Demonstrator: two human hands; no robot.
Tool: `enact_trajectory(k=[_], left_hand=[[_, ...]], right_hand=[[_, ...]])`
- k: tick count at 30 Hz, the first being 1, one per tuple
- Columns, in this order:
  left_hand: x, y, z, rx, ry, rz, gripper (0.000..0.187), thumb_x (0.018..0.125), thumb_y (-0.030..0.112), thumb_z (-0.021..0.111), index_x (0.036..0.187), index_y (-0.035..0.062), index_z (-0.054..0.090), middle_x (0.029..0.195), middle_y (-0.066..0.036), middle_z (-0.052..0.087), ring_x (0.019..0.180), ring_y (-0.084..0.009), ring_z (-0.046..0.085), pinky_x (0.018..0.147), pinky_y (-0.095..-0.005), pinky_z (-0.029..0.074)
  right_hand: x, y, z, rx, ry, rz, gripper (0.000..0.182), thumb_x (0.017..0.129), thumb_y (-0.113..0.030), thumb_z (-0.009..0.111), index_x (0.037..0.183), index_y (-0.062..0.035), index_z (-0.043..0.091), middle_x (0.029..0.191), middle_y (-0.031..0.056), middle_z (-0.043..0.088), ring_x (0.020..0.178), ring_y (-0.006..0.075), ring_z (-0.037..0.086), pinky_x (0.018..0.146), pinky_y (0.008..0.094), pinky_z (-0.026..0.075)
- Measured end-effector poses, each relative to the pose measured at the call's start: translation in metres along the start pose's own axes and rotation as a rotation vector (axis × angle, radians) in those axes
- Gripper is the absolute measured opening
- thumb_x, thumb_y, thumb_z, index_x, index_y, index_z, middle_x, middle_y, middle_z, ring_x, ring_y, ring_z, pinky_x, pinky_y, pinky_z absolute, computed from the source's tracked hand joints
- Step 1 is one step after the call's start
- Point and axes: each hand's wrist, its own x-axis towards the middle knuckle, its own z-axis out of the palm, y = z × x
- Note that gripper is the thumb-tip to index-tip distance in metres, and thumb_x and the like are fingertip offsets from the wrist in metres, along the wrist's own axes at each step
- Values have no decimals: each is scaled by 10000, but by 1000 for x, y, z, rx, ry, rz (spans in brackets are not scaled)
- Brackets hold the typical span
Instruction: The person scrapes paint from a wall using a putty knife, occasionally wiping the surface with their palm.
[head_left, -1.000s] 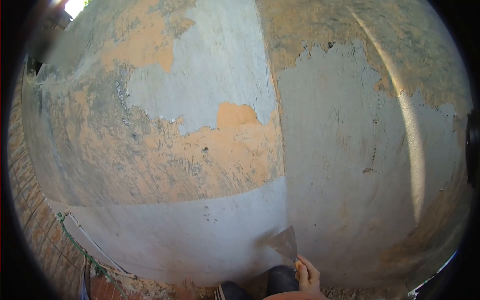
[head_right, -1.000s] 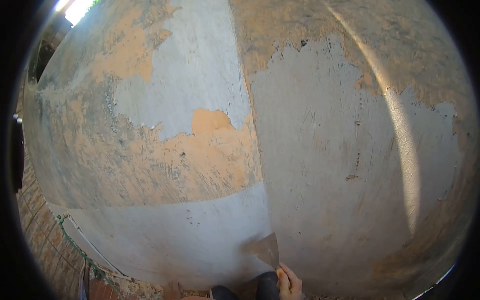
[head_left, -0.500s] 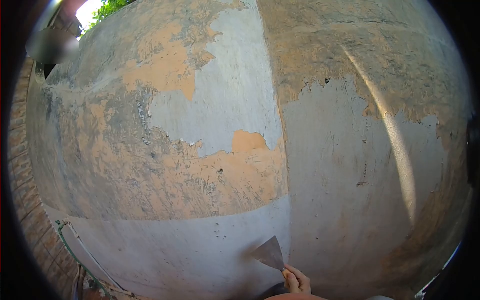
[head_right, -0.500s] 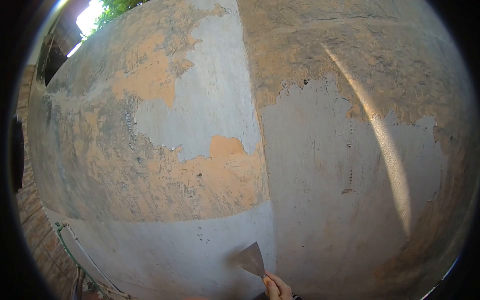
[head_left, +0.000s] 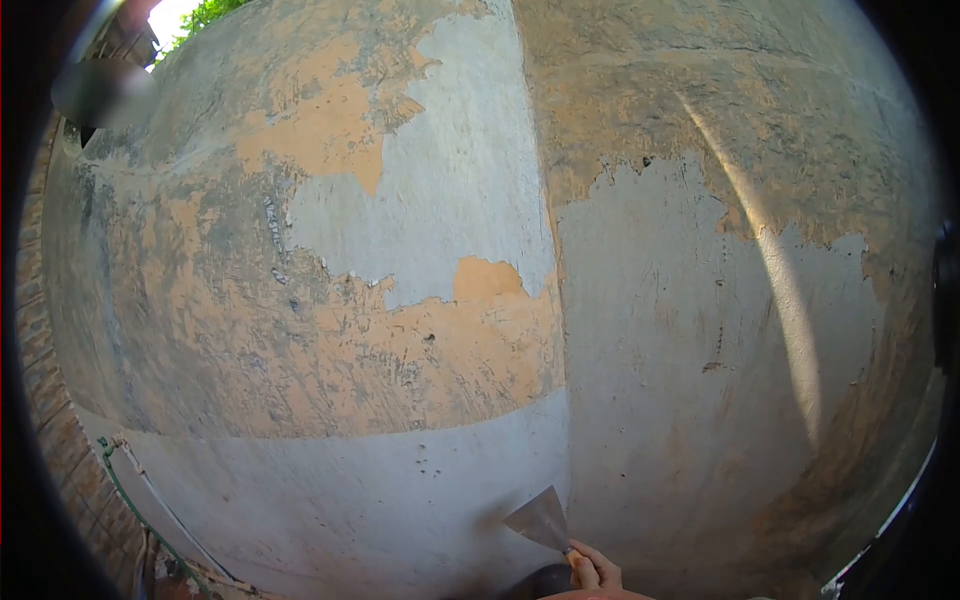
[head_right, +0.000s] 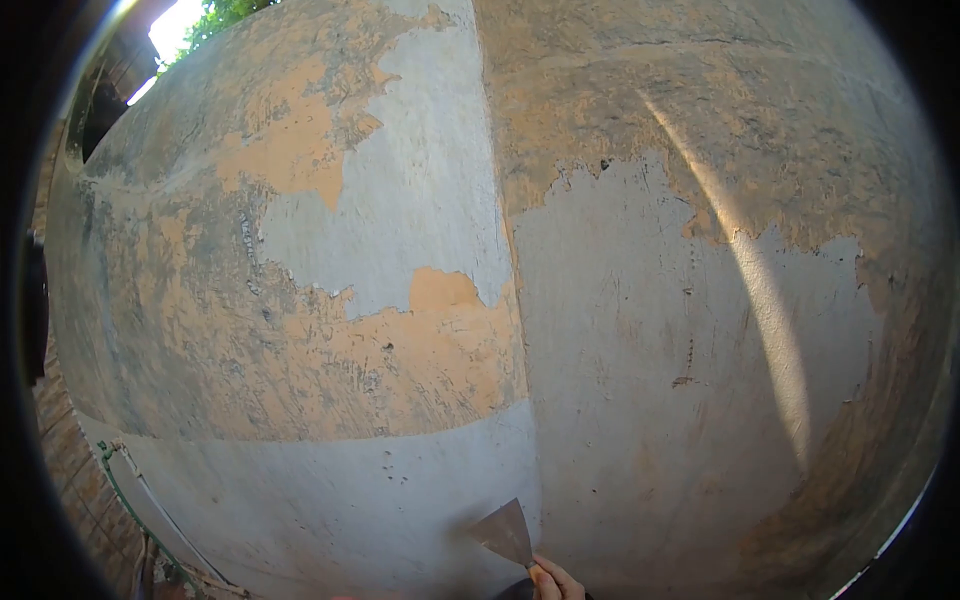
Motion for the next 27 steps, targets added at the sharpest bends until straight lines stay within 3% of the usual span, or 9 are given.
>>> enact_trajectory(k=[1, 3, 7, 10, 14, 16, 18, 21, 27], left_hand=[[-2, -6, 1, 18, 17, 10, 160, 969, 150, 667, 1050, 22, 717, 897, -87, 630, 863, -231, 588, 746, -388, 470], [-9, -20, 0, 63, 73, 49, 159, 965, 148, 670, 1045, 21, 722, 899, -89, 632, 865, -240, 589, 757, -395, 472], [-33, -11, -29, 41, 399, 357, 156, 957, 143, 676, 1036, 20, 730, 902, -94, 635, 870, -258, 592, 777, -409, 475], [-60, 130, -113, -231, 655, 828, 158, 927, 114, 695, 1046, 21, 741, 918, -110, 616, 924, -295, 571, 872, -437, 443], [-87, 290, -211, -197, 864, 1402, 270, 870, 91, 770, 1139, 81, 761, 917, -62, 623, 885, -248, 554, 826, -392, 427], [-93, 361, -243, -138, 1026, 1623, 300, 855, 174, 803, 1150, 133, 776, 921, -19, 622, 870, -215, 550, 798, -373, 416], [-92, 419, -265, -66, 1162, 1737, 334, 849, 230, 811, 1178, 181, 780, 934, 14, 626, 858, -187, 547, 782, -348, 413], [-99, 474, -285, 89, 1207, 1793, 340, 820, 191, 840, 1156, 175, 795, 940, 20, 637, 835, -160, 539, 758, -319, 445], [-96, 506, -291, 192, 1202, 1890, 235, 821, 165, 839, 1054, 157, 817, 843, 28, 669, 751, -130, 555, 649, -284, 464]], right_hand=[[-8, -12, 2, 20, 65, 2, 322, 1033, -175, 647, 1294, 10, 681, 1127, 88, 702, 931, 152, 671, 872, 271, 535], [0, -4, -28, 5, -208, -67, 387, 1103, -153, 479, 1442, 25, 535, 835, -22, 559, 608, 25, 384, 551, 206, 325], [0, -15, -39, -24, -191, -113, 380, 1101, -141, 474, 1440, 19, 537, 885, -13, 566, 604, 25, 375, 543, 203, 315], [1, -23, -42, -39, -182, -104, 390, 1097, -126, 459, 1446, 37, 523, 801, -29, 523, 609, 25, 383, 555, 202, 330], [4, -39, -44, -59, -222, -118, 404, 1092, -121, 452, 1454, 49, 510, 752, -36, 506, 606, 28, 384, 558, 205, 338], [6, -42, -44, -67, -235, -174, 398, 1100, -144, 449, 1449, 35, 518, 750, -44, 516, 582, 17, 377, 535, 195, 309], [7, -43, -47, -63, -250, -194, 400, 1098, -145, 451, 1450, 34, 517, 751, -41, 526, 581, 18, 388, 533, 195, 311], [9, -44, -54, -48, -274, -163, 411, 1086, -124, 462, 1457, 46, 508, 757, -23, 538, 603, 30, 421, 552, 205, 346], [16, -34, -76, 1, -255, -58, 405, 1082, -112, 464, 1454, 42, 514, 761, -16, 539, 603, 32, 429, 549, 206, 353]])
